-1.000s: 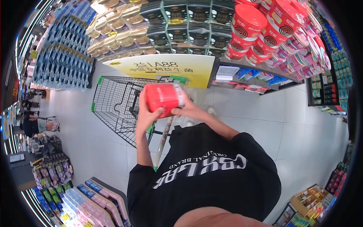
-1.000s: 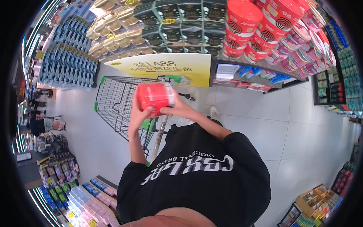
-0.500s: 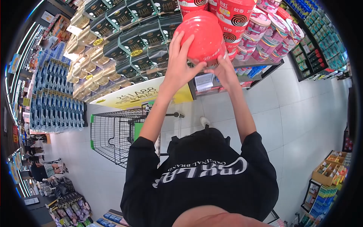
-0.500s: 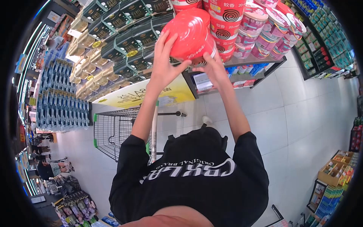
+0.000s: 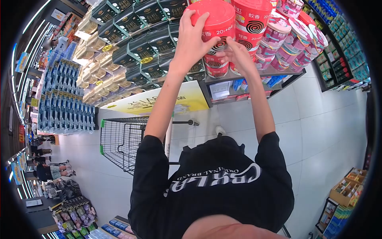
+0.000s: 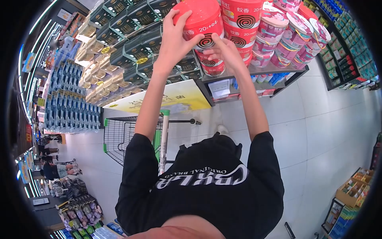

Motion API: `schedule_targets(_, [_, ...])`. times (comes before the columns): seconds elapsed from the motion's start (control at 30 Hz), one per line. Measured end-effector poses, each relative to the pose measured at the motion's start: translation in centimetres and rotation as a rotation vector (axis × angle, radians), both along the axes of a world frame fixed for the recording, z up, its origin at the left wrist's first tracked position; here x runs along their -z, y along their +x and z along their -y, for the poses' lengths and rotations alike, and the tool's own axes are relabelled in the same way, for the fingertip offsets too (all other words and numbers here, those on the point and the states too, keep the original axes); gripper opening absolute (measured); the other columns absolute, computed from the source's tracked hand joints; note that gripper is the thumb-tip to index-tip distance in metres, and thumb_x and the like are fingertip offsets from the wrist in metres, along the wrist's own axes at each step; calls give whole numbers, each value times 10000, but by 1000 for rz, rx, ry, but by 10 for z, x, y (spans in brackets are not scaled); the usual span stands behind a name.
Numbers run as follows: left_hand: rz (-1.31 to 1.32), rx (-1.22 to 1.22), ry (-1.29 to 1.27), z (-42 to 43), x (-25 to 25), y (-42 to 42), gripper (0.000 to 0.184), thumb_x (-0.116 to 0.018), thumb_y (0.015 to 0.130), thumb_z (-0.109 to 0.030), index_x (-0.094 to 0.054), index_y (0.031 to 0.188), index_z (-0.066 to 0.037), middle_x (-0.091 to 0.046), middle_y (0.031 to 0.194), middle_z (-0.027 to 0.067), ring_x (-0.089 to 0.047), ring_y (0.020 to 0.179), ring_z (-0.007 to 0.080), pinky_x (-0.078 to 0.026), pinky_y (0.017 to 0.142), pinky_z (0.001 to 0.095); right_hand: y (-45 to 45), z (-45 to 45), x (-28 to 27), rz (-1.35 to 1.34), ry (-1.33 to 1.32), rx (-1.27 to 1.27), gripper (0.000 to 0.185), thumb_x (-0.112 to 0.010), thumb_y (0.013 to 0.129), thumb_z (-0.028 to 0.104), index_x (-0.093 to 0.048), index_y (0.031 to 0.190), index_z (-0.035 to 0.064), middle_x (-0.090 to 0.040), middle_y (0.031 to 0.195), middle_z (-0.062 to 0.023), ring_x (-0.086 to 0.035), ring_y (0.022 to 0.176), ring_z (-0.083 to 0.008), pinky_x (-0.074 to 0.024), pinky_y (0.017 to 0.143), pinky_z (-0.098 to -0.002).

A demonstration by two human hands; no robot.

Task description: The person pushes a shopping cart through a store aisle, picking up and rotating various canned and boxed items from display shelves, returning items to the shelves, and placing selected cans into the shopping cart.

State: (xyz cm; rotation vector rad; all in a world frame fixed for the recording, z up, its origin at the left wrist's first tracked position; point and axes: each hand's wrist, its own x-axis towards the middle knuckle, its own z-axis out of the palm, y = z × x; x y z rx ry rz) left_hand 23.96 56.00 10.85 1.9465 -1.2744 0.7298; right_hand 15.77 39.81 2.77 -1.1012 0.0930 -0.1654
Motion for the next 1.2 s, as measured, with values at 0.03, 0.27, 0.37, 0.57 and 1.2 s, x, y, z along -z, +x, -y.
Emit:
schedule_targets(0.03, [60,-49,39,7,7,8,709,-801,703,-232,-473,1304,-49,-340,1351,269,-324,1299,458,-359,1046,467,6,0,1,-156,-156,69,381,-525,970,386,-594,1065,24,-673,916,-82,-648,758,-147,-496,623,-255])
schedule_targets(0.27, [96,-153,-93,25,36,27,797,-732,792,-184,-275,1429,-43,-247,1409,299,-267,1308,519,-323,1062,508,-14,-32,16,218,-379,217,168,-619,922,178,-594,958,16,-651,802,-29,-607,687,-71,-465,590,-193])
schedule_targets(0.37, [-108,-137,-87,-2,50,5,808,-710,814,-135,-221,1450,-35,-252,1410,282,-357,1278,441,-393,1014,472,-44,-54,9,204,-296,220,134,-664,874,65,-556,939,22,-611,779,2,-586,706,-48,-445,624,-188])
schedule_targets(0.57, [-479,-37,-115,-64,100,-38,650,-660,850,-146,-328,1390,-4,-412,1308,217,-459,1181,362,-441,934,398,-67,-83,11,260,-229,150,144,-639,875,10,-510,936,31,-585,822,2,-566,721,-49,-437,637,-195])
schedule_targets(1.2, [-673,-700,104,-274,264,-167,487,-651,836,-173,-490,1260,6,-516,1216,225,-465,1153,383,-354,981,463,-78,-175,28,345,-207,-153,159,-607,869,-48,-476,844,39,-584,962,-90,-569,891,-118,-469,797,-271])
